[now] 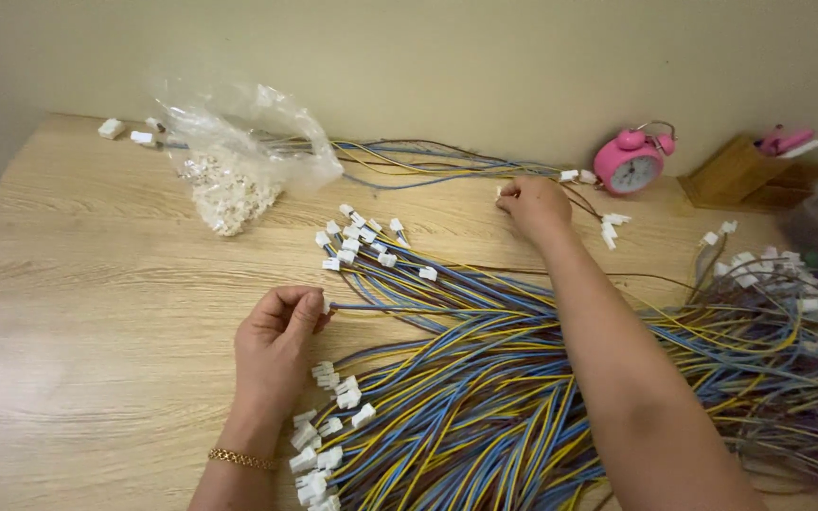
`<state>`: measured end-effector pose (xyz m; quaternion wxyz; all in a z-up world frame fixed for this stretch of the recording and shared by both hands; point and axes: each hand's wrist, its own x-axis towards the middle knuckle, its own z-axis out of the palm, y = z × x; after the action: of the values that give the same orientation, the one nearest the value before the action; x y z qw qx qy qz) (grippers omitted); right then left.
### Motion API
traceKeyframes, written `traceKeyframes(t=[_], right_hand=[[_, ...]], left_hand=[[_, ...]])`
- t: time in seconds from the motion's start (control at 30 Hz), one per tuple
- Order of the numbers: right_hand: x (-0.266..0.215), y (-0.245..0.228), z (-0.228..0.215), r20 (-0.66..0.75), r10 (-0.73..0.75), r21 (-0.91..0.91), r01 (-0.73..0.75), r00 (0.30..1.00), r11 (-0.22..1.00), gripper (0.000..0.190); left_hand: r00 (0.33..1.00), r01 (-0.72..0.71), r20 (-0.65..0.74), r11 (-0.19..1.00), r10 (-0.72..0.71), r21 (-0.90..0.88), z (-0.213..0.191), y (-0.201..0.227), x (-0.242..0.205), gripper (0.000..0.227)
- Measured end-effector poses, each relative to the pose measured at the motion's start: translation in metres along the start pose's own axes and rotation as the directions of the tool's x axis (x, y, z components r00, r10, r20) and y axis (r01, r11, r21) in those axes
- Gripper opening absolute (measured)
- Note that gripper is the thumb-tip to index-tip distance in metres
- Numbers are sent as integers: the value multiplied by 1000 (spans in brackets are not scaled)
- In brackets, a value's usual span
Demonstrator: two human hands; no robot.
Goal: Assemble plastic connector housings onto pre-crimped wire ends.
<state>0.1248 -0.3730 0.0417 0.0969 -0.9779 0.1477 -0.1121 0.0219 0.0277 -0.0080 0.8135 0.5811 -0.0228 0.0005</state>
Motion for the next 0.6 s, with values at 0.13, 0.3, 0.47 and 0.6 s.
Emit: traceKeyframes(t=[0.13,0.3,0.47,0.6], right_hand=[[6,2,14,-4,43,-27,-43,999,999,23],[-11,-6,-2,4,-25,-92,25,1000,995,21],[-4,14,7,-28,-65,-92,62,997,994,22],[-11,24,4,-96,-103,-19,102,990,995,21]], left_hand=[[1000,22,-10,1000,-22,19,1,0,0,13],[1000,-19,17,999,20,-31,1,0,0,13],[1000,-7,7,1000,7,-23,2,-6,4,12],[1000,-27,9,998,27,-54,4,-3,4,12]])
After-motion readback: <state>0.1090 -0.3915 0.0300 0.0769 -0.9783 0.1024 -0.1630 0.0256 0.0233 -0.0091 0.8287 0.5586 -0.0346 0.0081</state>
